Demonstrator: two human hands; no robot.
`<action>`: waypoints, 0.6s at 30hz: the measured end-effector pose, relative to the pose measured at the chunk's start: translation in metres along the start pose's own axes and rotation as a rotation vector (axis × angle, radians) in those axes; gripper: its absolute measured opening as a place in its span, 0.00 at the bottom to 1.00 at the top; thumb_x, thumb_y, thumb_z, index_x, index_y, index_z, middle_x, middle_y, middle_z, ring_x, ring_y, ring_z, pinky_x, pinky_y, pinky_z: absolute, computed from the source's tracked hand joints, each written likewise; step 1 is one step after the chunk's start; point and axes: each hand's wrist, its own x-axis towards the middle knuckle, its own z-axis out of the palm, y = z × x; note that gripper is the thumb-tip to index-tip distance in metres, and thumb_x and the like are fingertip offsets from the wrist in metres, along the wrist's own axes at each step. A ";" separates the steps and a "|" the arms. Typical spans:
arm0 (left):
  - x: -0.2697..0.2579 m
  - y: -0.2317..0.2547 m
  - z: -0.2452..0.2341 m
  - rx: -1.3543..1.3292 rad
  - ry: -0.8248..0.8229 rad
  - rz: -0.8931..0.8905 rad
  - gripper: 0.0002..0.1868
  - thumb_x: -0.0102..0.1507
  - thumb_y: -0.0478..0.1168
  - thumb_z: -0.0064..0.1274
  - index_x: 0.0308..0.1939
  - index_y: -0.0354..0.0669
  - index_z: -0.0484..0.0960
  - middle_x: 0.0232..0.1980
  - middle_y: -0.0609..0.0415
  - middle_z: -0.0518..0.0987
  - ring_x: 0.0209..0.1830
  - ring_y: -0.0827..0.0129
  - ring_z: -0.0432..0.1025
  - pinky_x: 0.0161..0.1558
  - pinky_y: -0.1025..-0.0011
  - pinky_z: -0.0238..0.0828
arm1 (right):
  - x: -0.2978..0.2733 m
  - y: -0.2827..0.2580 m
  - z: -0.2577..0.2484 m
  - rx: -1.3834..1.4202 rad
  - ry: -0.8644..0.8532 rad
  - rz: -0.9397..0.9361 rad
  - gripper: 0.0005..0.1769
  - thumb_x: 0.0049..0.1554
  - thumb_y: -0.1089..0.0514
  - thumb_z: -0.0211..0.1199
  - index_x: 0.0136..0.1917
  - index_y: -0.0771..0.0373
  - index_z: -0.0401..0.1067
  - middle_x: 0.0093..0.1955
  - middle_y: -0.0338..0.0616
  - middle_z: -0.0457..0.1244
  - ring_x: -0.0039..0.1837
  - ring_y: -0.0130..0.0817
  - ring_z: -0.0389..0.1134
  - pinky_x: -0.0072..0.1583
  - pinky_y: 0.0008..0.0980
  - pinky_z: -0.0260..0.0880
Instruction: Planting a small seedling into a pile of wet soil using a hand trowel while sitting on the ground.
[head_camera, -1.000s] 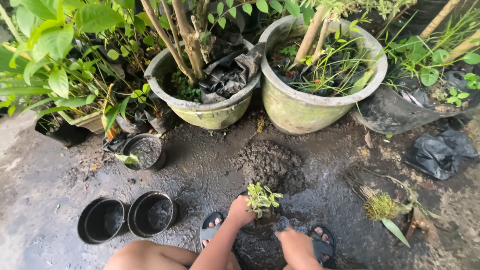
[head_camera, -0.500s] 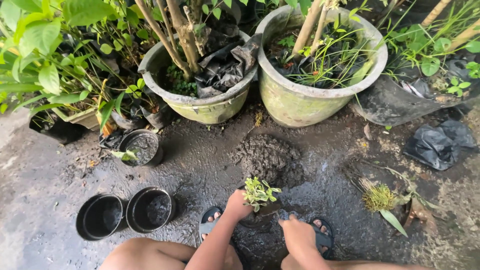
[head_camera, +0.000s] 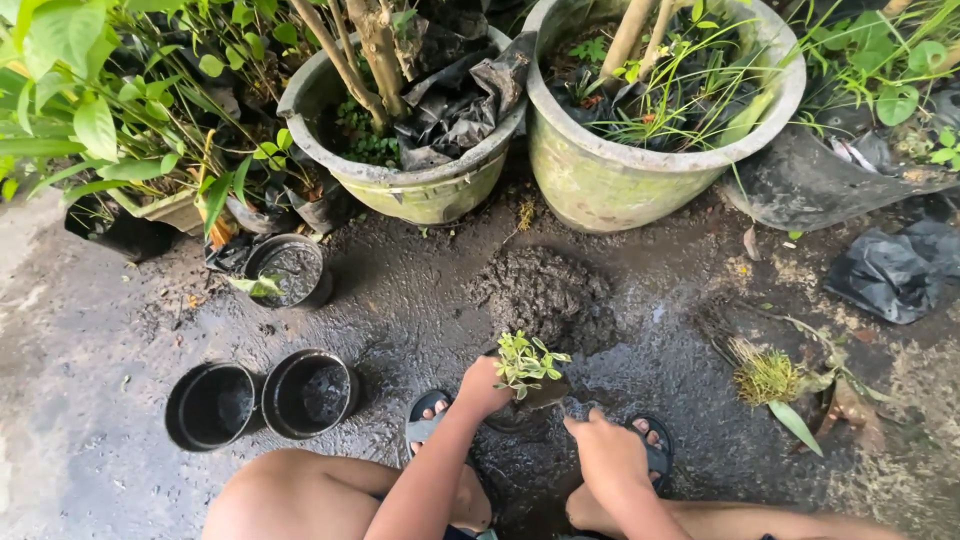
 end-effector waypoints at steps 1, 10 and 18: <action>-0.001 0.002 -0.005 0.001 -0.001 -0.002 0.12 0.55 0.41 0.56 0.39 0.40 0.85 0.38 0.43 0.84 0.35 0.43 0.77 0.39 0.54 0.74 | 0.000 -0.003 -0.001 0.002 -0.002 -0.001 0.23 0.54 0.61 0.54 0.61 0.42 0.73 0.48 0.45 0.63 0.42 0.49 0.71 0.48 0.47 0.71; 0.009 -0.014 0.007 0.075 0.051 0.152 0.11 0.56 0.45 0.54 0.35 0.42 0.86 0.37 0.45 0.84 0.33 0.43 0.76 0.36 0.53 0.72 | 0.007 0.000 0.020 0.085 -0.001 -0.030 0.13 0.58 0.55 0.54 0.53 0.47 0.76 0.48 0.48 0.64 0.46 0.57 0.70 0.53 0.54 0.69; -0.001 -0.016 0.014 -0.051 0.066 0.091 0.11 0.52 0.37 0.56 0.37 0.41 0.86 0.37 0.45 0.85 0.34 0.44 0.77 0.37 0.55 0.74 | 0.005 -0.006 0.021 0.082 -0.120 -0.034 0.16 0.55 0.65 0.53 0.50 0.46 0.74 0.46 0.43 0.62 0.45 0.48 0.69 0.51 0.50 0.69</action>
